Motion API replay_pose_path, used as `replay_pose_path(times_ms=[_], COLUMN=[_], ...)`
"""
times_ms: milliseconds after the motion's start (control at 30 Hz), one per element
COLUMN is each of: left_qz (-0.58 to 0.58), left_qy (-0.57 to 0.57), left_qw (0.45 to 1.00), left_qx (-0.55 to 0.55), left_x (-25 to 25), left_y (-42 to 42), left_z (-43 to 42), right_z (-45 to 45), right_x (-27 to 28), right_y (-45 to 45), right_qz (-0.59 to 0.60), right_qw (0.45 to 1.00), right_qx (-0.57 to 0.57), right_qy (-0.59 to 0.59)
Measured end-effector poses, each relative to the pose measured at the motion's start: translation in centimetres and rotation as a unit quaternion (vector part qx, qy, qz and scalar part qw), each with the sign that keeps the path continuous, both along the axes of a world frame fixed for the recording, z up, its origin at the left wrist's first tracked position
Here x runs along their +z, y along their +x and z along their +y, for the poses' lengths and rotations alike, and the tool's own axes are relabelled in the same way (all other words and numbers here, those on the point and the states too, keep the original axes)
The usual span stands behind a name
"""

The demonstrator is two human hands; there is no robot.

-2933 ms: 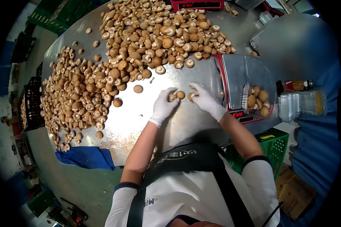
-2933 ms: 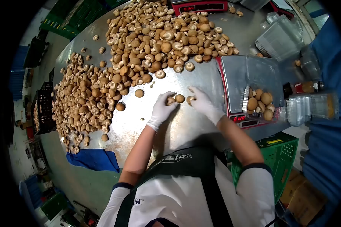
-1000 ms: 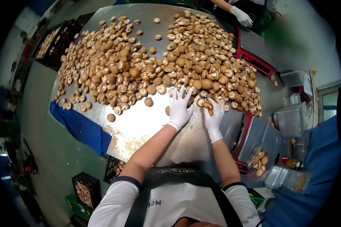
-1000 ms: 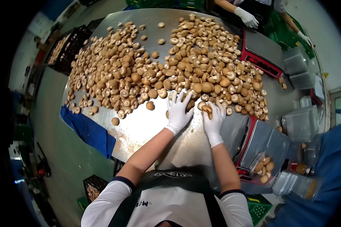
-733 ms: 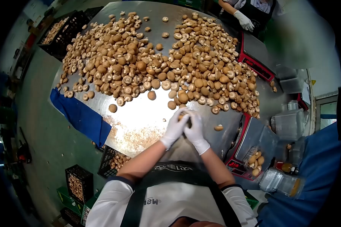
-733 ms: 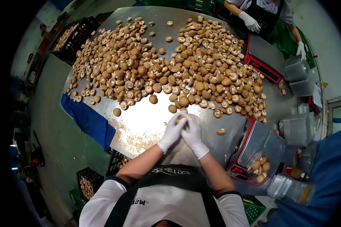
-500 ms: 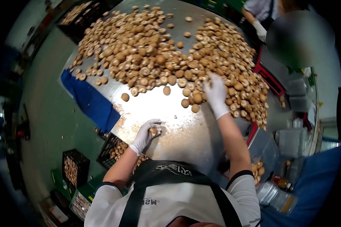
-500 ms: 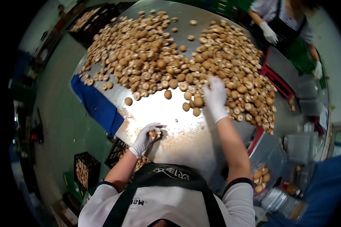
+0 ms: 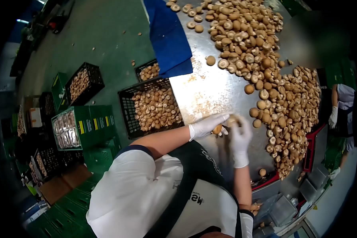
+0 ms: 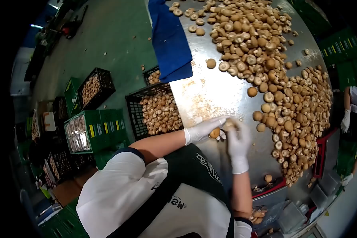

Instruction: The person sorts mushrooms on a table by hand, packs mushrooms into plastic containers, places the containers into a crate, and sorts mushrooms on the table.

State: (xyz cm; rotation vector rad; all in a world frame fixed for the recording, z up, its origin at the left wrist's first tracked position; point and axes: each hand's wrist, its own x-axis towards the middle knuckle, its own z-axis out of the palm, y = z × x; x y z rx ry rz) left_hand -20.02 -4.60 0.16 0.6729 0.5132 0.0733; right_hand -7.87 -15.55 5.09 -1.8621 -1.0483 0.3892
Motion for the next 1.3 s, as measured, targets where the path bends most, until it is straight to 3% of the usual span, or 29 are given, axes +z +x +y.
replay_pose_path(times_ms=[100,167,267,300,333,367,400,433,467,500,533,567,633,733,800,900,967,1033,1133,1300], left_qz=[0.015,-0.025,0.044,0.047,0.011,0.068,-0.079,-0.013,0.250,0.302,0.344,0.405,0.399,0.216,0.156,0.118,0.090,0.114,0.093,0.034], left_qy=[-0.036,-0.099,-0.075,-0.072,-0.074,-0.034,-0.083,0.013,0.050,0.059,0.215,0.359,0.626,0.756,0.767,0.743,0.591,0.627,0.593,0.504], left_qw=[0.998,0.995,0.975,0.959,0.939,0.923,0.930,0.945,0.862,0.868,0.822,0.739,0.588,0.551,0.576,0.615,0.751,0.714,0.731,0.791], left_qx=[-0.040,0.011,0.203,0.269,0.336,0.377,0.349,0.326,0.439,0.389,0.400,0.402,0.322,0.281,0.237,0.237,0.280,0.290,0.324,0.346], left_x=[-1.7,-2.4,-1.9,-2.1,-3.4,-3.6,-6.5,-10.7,-9.1,-10.6,-11.7,-12.7,-7.4,-2.5,-1.3,-3.3,-2.8,-4.0,-7.2,-7.4], left_y=[-3.6,-7.1,-13.2,-15.3,-17.3,-18.7,-20.9,-23.8,-22.3,-23.2,-22.5,-21.8,-16.2,-7.3,-2.1,4.6,8.6,11.4,14.6,17.8], left_z=[1.2,2.7,7.3,9.5,11.8,14.4,17.6,21.3,22.2,24.8,26.1,27.4,25.7,24.2,24.2,26.5,27.0,29.0,32.8,35.2], right_z=[0.3,-0.6,-3.9,-5.8,-7.5,-9.4,-10.7,-13.3,-15.1,-16.5,-18.6,-19.7,-21.6,-23.0,-22.6,-19.0,-14.7,-9.1,-0.5,14.3], right_x=[-1.4,-2.2,-2.8,-3.9,-4.3,-4.1,-3.0,-3.7,-3.6,-3.8,-4.3,-4.7,-5.4,-8.8,-9.6,-8.0,-5.8,-3.3,-0.4,0.0], right_y=[-5.0,-5.9,-5.0,-4.3,-3.6,-3.1,-2.9,-1.8,-1.7,-1.8,-1.5,-1.9,-2.8,-3.5,-2.4,1.3,4.8,9.4,16.4,27.6], right_qz=[0.139,0.151,0.132,0.178,0.154,0.125,0.064,0.015,0.041,0.071,0.008,-0.017,-0.059,-0.026,-0.036,-0.054,-0.080,-0.110,-0.130,-0.064], right_qw=[0.990,0.988,0.983,0.970,0.969,0.965,0.962,0.963,0.950,0.939,0.931,0.920,0.897,0.866,0.851,0.875,0.906,0.936,0.969,0.995], right_qx=[0.009,-0.043,-0.115,-0.159,-0.187,-0.224,-0.251,-0.248,-0.288,-0.321,-0.327,-0.357,-0.405,-0.469,-0.488,-0.460,-0.405,-0.330,-0.209,-0.081], right_qy=[-0.007,-0.003,-0.049,-0.040,-0.050,-0.062,-0.088,-0.109,-0.110,-0.104,-0.162,-0.162,-0.169,-0.175,-0.189,-0.138,-0.093,-0.060,-0.037,-0.013])
